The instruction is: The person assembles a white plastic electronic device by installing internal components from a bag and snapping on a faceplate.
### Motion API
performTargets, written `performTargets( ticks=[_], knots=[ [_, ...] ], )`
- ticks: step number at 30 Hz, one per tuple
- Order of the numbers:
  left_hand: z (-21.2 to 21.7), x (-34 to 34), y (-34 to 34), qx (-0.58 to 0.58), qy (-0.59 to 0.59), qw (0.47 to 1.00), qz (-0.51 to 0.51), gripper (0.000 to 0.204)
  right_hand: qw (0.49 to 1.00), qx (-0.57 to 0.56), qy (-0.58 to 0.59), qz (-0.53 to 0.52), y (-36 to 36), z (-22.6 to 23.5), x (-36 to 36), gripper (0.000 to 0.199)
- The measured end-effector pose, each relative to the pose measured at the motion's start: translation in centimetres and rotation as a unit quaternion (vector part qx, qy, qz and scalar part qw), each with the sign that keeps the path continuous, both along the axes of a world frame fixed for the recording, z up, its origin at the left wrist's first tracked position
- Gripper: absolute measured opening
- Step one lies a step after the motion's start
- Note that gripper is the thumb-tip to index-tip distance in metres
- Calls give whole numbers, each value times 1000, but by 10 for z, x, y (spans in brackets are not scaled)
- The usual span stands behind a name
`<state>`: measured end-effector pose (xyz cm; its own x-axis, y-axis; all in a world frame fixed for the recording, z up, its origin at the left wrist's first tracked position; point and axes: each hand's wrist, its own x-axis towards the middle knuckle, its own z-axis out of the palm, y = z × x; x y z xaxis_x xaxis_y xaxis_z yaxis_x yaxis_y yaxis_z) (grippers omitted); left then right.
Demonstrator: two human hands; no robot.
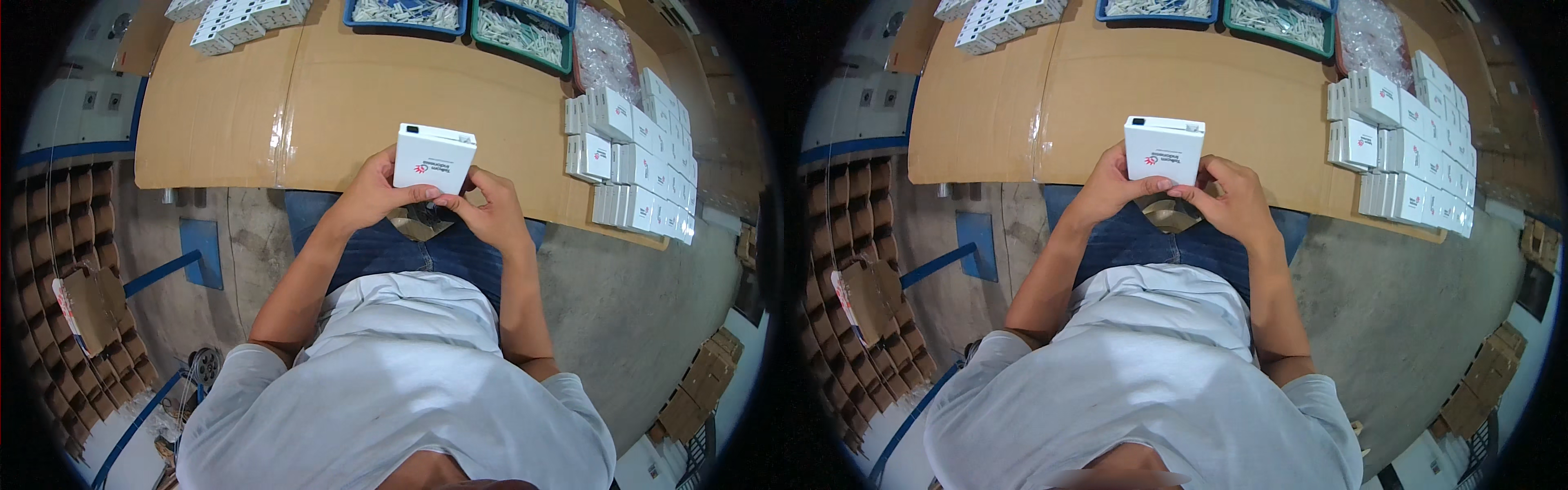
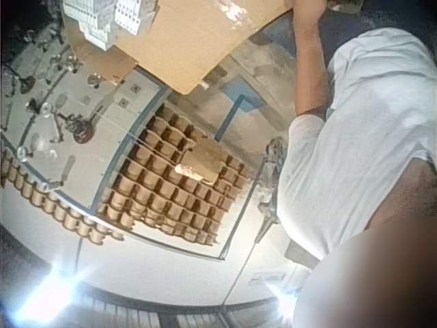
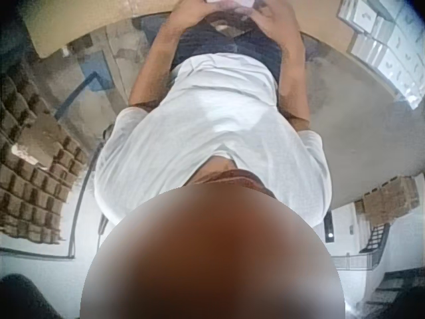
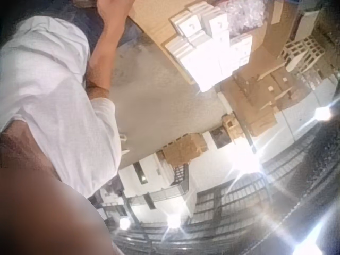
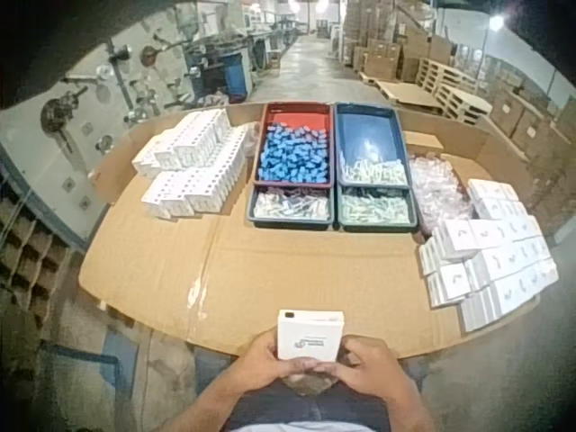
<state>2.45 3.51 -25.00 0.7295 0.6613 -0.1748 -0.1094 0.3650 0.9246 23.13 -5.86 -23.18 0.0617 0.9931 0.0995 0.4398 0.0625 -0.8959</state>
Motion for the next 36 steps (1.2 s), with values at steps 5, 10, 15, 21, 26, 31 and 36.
performTargets(
  ticks=[5, 10, 15, 21, 26, 31, 36],
  knots=[
    [0, -5, 1, -29, 0, 1000, -3, 48, 999, 36, -39, 7, -1, 0, -5, 34],
    [3, -8, 2, -37, 11, 999, 21, 43, 999, 39, -33, -3, 2, -1, -7, 37],
    [6, -8, 0, -37, -1, 999, 40, 40, 999, 34, 31, -29, 10, 17, -7, 44],
    [14, -4, 4, 58, -34, 998, -7, 41, 992, 52, 110, 21, 10, 24, -5, 50],
    [29, 0, -2, 153, -16, 987, 49, 49, 988, 75, 134, 3, 9, 18, -10, 39],
    [33, -7, -2, 160, -20, 981, 106, 49, 987, 55, 146, -22, 8, 22, -14, 35],
    [29, -9, -4, 88, -45, 992, 82, 40, 989, 75, 125, -23, 6, 22, -12, 34]
  ],
)
